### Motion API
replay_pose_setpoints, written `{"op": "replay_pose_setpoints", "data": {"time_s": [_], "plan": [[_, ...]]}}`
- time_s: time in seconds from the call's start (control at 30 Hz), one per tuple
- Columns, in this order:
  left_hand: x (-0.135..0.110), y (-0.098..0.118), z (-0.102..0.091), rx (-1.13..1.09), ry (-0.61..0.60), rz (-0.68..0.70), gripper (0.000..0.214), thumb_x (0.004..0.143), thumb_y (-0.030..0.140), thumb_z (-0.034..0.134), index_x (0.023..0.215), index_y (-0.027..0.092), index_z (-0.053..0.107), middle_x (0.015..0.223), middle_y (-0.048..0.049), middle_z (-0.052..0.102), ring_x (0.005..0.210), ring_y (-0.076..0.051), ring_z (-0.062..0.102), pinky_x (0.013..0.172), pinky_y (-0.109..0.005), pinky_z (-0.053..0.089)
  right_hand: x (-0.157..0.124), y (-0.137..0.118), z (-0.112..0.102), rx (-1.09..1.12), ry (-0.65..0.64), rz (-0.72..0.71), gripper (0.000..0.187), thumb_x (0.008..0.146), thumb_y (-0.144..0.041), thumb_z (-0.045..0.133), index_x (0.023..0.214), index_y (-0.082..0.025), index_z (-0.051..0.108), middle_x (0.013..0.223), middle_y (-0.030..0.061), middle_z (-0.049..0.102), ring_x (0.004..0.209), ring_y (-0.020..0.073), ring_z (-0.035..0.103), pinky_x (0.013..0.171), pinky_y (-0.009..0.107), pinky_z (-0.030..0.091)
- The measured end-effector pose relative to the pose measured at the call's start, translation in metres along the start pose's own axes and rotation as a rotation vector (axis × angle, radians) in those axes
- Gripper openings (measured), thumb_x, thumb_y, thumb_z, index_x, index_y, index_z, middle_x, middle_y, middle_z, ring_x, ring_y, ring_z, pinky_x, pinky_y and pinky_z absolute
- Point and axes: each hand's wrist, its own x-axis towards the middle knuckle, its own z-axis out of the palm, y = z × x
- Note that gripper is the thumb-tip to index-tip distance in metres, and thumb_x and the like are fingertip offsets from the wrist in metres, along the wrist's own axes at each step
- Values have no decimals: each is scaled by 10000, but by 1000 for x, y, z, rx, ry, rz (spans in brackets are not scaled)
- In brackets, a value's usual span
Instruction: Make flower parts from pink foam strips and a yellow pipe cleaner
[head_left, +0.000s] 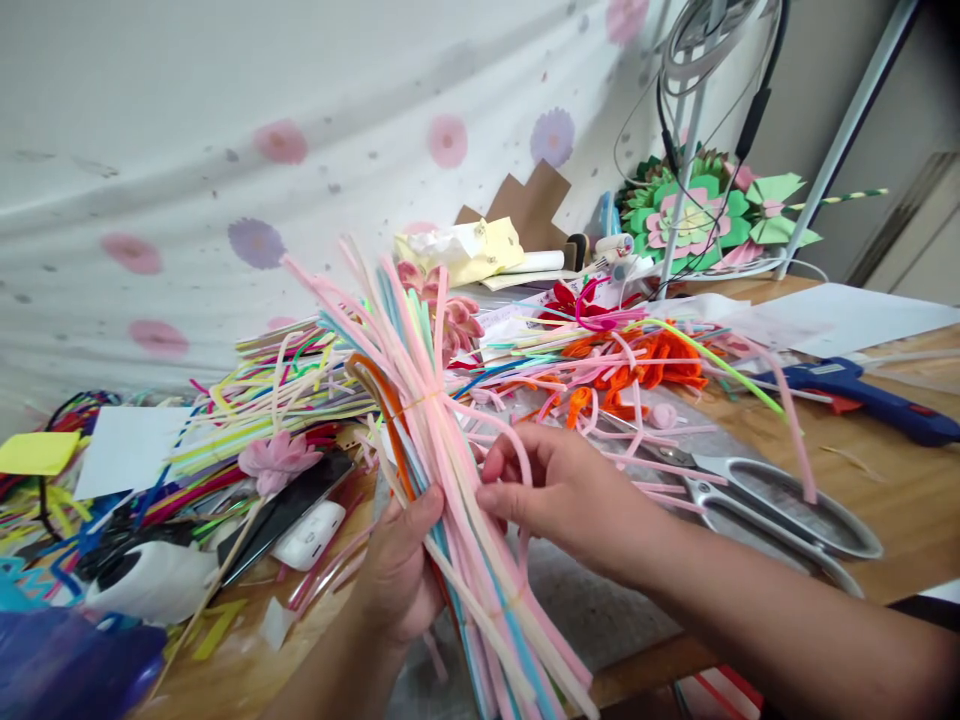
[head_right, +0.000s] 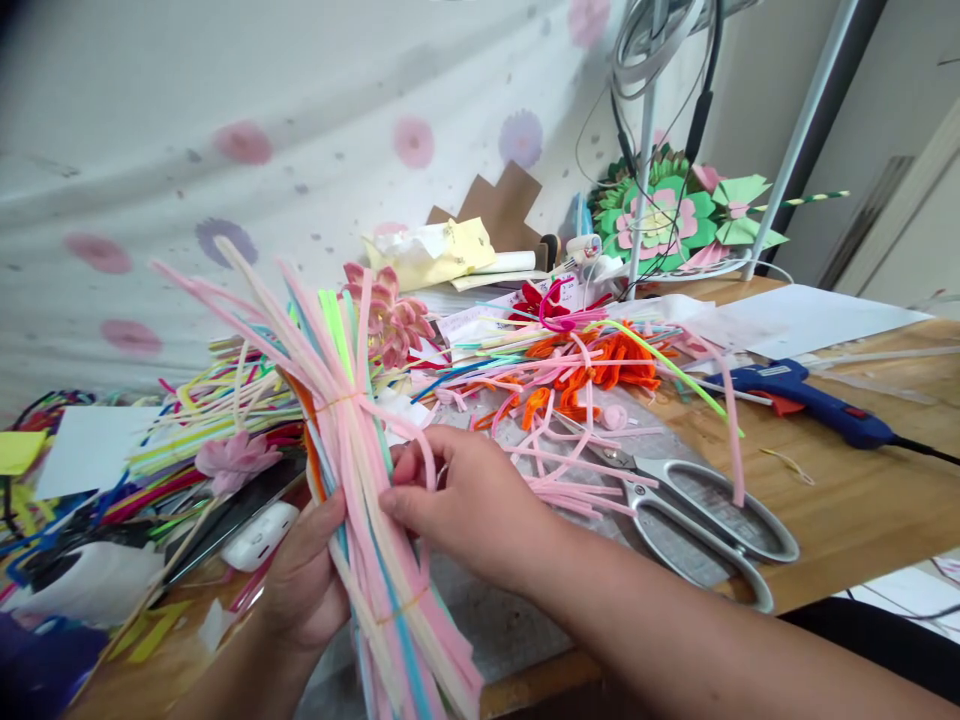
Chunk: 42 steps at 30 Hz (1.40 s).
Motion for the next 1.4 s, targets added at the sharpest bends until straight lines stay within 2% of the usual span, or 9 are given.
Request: {"op": "replay_pose_setpoints", "data": {"time_s": [0.27,0.53,0.6,0.7,0.83,0.97,1.07,1.2,1.4], "plan": [[2,-1,2,35,-30,15,421,605,277,754,1006,195,653,746,-45,721,735,-258,685,696,-339,562,-2,3,-4,-203,-43,-4,80,623,-90,515,603,-167,515,529,-53,475,504,81,442,468,181,328],[4,5,0,14,-196,-100,260,717,362,649,830,128,661,721,-82,697,597,-202,668,556,-286,558,-1,-1,-8,425,-132,164,74,715,-209,537,719,-140,564,580,-9,558,520,108,535,545,239,423],[5,6,-1,21,-212,-113,260,731,374,630,817,129,640,735,-88,684,617,-198,661,557,-280,546,0,0,-7,508,-149,122,123,767,-244,543,694,-145,535,557,-29,516,471,86,495,518,229,413],[5,6,-1,78,-156,-99,241,720,364,640,779,132,614,636,-63,642,573,-183,630,499,-254,509,2,-8,-17,560,2,26,189,799,-253,557,658,-164,470,525,-71,408,406,44,342,424,174,309],[6,4,4,154,-13,25,254,652,315,716,810,144,614,634,-39,650,526,-169,609,470,-255,494,0,-29,-41,436,110,-11,219,786,-251,585,636,-174,445,515,-75,351,397,34,201,371,171,137],[7,-2,6,112,102,172,331,653,305,736,936,178,621,787,-39,699,798,-217,663,744,-311,524,-8,-24,-36,276,-79,156,237,745,-345,637,691,-175,482,509,-88,329,384,30,174,349,173,91],[6,-3,7,41,68,164,383,724,308,677,1082,209,581,902,-52,708,912,-243,648,811,-358,506,-10,-4,-15,175,-186,222,225,750,-347,607,685,-166,492,506,-92,324,389,32,197,357,166,149],[3,1,10,-21,51,107,459,709,223,679,1150,203,553,947,-64,706,911,-268,651,800,-386,510,-4,13,-1,-81,-32,110,101,730,-170,552,639,-156,511,569,-51,458,520,72,400,508,183,332],[3,3,11,-23,3,44,386,703,188,662,1081,149,594,940,-101,703,893,-292,653,766,-402,521,1,15,2,-112,-2,109,126,662,-120,579,673,-183,471,579,-67,459,530,87,433,508,187,331]]}}
